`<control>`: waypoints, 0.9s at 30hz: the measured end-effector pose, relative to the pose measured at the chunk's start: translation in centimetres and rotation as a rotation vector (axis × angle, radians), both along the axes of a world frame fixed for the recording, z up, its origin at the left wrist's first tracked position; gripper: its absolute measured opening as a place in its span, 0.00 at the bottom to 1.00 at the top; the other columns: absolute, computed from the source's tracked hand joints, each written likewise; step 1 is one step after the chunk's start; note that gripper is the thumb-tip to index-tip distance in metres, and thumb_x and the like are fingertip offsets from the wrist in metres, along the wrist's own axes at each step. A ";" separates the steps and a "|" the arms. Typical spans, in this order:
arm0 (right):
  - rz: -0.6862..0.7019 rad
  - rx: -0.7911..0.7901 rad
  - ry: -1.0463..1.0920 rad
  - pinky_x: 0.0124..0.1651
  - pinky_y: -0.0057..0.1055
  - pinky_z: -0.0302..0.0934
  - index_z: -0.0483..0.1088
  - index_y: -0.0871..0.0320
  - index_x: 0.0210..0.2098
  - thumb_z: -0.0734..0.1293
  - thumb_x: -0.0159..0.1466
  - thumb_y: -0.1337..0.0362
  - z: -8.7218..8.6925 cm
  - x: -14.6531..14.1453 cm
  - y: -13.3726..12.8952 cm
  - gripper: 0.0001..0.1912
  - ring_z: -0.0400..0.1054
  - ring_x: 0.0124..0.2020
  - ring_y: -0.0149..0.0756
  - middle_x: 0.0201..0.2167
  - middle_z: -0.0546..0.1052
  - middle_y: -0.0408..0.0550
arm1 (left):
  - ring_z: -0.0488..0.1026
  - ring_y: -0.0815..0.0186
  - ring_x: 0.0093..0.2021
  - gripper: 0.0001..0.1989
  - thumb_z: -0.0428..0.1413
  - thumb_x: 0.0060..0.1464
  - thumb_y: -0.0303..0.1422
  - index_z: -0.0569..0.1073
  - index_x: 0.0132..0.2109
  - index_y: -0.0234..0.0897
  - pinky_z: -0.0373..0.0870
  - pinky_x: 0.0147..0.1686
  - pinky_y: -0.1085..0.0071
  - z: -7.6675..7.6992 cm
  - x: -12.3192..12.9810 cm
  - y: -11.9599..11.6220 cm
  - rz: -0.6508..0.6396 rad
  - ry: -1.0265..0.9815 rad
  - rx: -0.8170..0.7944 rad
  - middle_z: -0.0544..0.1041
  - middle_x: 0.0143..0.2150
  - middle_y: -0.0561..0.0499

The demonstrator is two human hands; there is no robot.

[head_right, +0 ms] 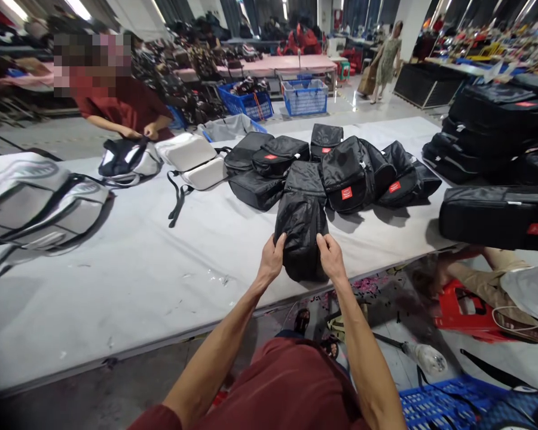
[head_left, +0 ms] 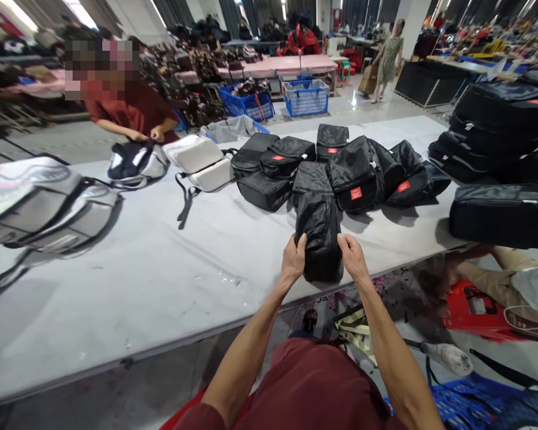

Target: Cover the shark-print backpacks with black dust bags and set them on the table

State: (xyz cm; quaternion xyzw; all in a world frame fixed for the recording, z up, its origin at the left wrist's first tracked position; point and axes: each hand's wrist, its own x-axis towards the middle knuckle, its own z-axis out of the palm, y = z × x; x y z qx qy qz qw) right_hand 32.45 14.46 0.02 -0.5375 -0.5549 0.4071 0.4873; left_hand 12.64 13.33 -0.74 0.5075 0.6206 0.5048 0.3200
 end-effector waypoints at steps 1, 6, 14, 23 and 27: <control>0.025 -0.005 0.017 0.37 0.33 0.49 0.53 0.49 0.29 0.62 0.74 0.36 -0.1 -0.2 -0.3 0.29 0.52 0.31 0.33 0.27 0.55 0.35 | 0.82 0.49 0.56 0.23 0.52 0.75 0.51 0.81 0.54 0.37 0.75 0.61 0.57 0.0 -0.3 0.0 0.002 0.000 0.001 0.86 0.53 0.39; 0.022 -0.032 0.018 0.38 0.33 0.51 0.56 0.49 0.30 0.64 0.72 0.38 0.0 -1.0 -1.3 0.26 0.53 0.31 0.33 0.28 0.56 0.35 | 0.82 0.50 0.53 0.23 0.52 0.75 0.50 0.80 0.53 0.36 0.76 0.59 0.56 0.2 -1.0 0.0 0.011 0.021 0.007 0.86 0.51 0.38; -0.051 -0.181 -0.454 0.38 0.32 0.50 0.62 0.50 0.33 0.64 0.71 0.44 2.1 2.2 -1.2 0.19 0.61 0.31 0.36 0.27 0.68 0.37 | 0.82 0.52 0.47 0.22 0.51 0.74 0.52 0.78 0.50 0.39 0.76 0.52 0.59 0.6 -0.4 0.1 -0.135 0.068 -0.015 0.86 0.46 0.42; -0.133 -0.213 -1.147 0.49 0.36 0.60 0.80 0.53 0.53 0.58 0.81 0.47 5.3 3.3 2.7 0.23 0.80 0.44 0.46 0.43 0.86 0.57 | 0.80 0.55 0.36 0.21 0.52 0.72 0.52 0.78 0.49 0.41 0.73 0.40 0.63 1.0 -0.4 -1.3 -0.253 0.091 -0.044 0.85 0.37 0.48; -0.257 -0.529 -0.897 0.55 0.41 0.64 0.83 0.56 0.49 0.55 0.80 0.44 -0.1 8.7 2.8 0.31 0.79 0.54 0.52 0.50 0.85 0.63 | 0.81 0.54 0.37 0.22 0.52 0.71 0.53 0.80 0.51 0.41 0.74 0.40 0.63 0.6 -3.2 -1.7 -0.182 0.128 -0.059 0.85 0.37 0.47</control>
